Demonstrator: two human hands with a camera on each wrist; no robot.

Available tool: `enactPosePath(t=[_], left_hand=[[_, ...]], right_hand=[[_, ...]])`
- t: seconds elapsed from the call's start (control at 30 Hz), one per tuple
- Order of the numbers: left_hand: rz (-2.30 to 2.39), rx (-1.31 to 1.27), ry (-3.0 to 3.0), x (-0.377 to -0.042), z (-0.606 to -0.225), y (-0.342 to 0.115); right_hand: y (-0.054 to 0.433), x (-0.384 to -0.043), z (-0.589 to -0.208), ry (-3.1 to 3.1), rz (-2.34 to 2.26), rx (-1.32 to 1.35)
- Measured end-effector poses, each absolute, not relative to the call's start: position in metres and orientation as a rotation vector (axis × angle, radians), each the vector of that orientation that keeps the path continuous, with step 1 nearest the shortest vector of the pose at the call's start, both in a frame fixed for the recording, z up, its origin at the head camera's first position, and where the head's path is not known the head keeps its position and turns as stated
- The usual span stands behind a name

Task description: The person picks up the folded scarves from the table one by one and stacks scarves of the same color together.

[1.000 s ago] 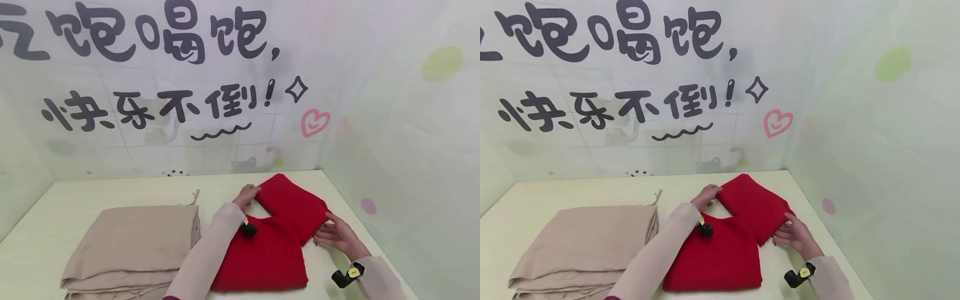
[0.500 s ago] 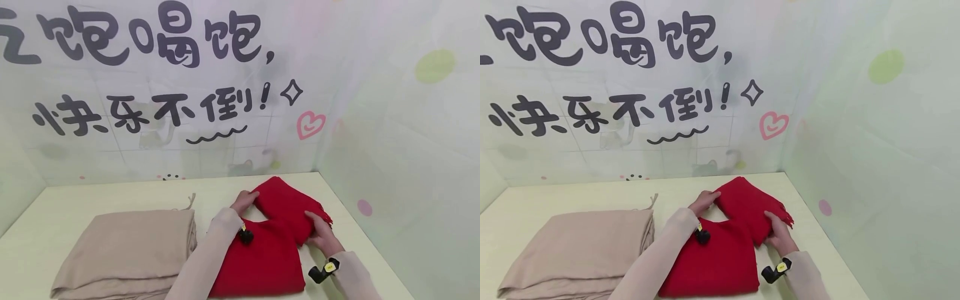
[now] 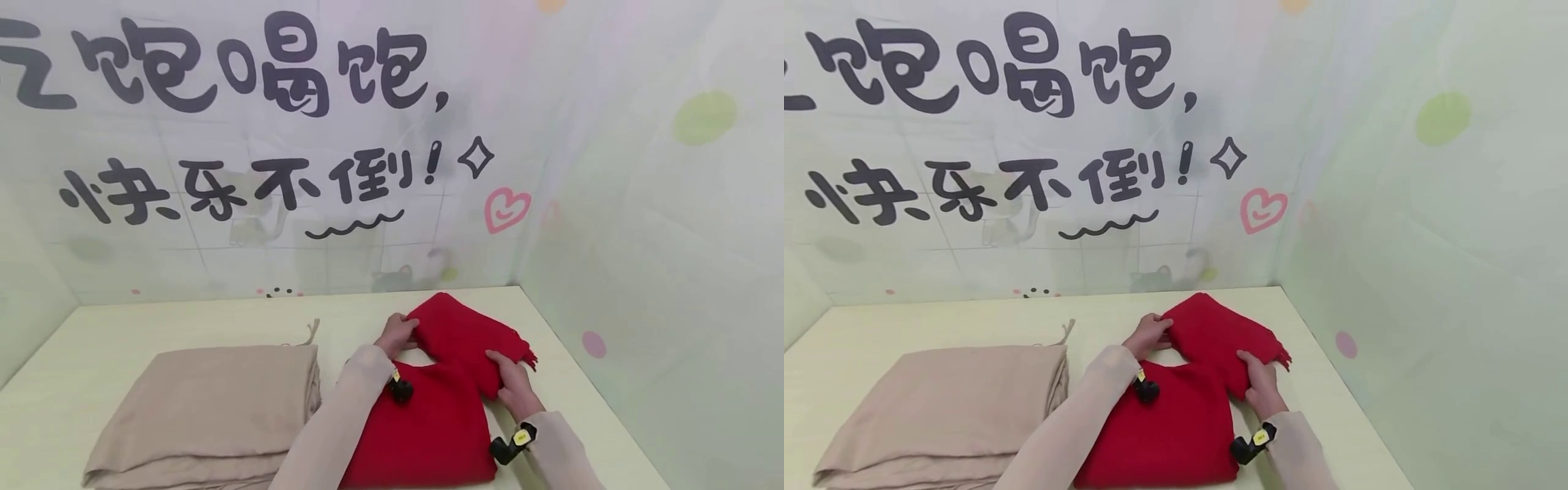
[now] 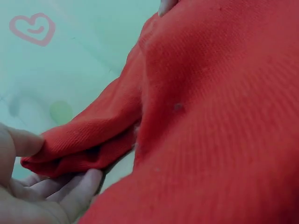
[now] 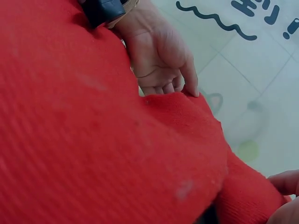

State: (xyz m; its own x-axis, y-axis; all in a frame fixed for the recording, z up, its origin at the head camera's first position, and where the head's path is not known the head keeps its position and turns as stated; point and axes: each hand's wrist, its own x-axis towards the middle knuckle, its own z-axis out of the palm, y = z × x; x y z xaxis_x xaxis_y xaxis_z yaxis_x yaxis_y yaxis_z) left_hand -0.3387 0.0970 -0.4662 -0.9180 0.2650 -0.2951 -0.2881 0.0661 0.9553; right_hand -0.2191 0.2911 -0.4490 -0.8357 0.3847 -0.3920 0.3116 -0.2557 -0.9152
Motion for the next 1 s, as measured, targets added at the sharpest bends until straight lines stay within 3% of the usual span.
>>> enactPosePath(t=[0.57, 1.0], left_hand=[[2.21, 0.003, 1.824, -0.325, -0.43, 0.104], [2.478, 0.191, 1.562, -0.299, -0.417, 0.086]], right_hand=[[0.297, -0.22, -0.414, -1.99, 2.068, -0.805], [0.292, -0.205, -0.395, -2.099, 2.044, -0.709]])
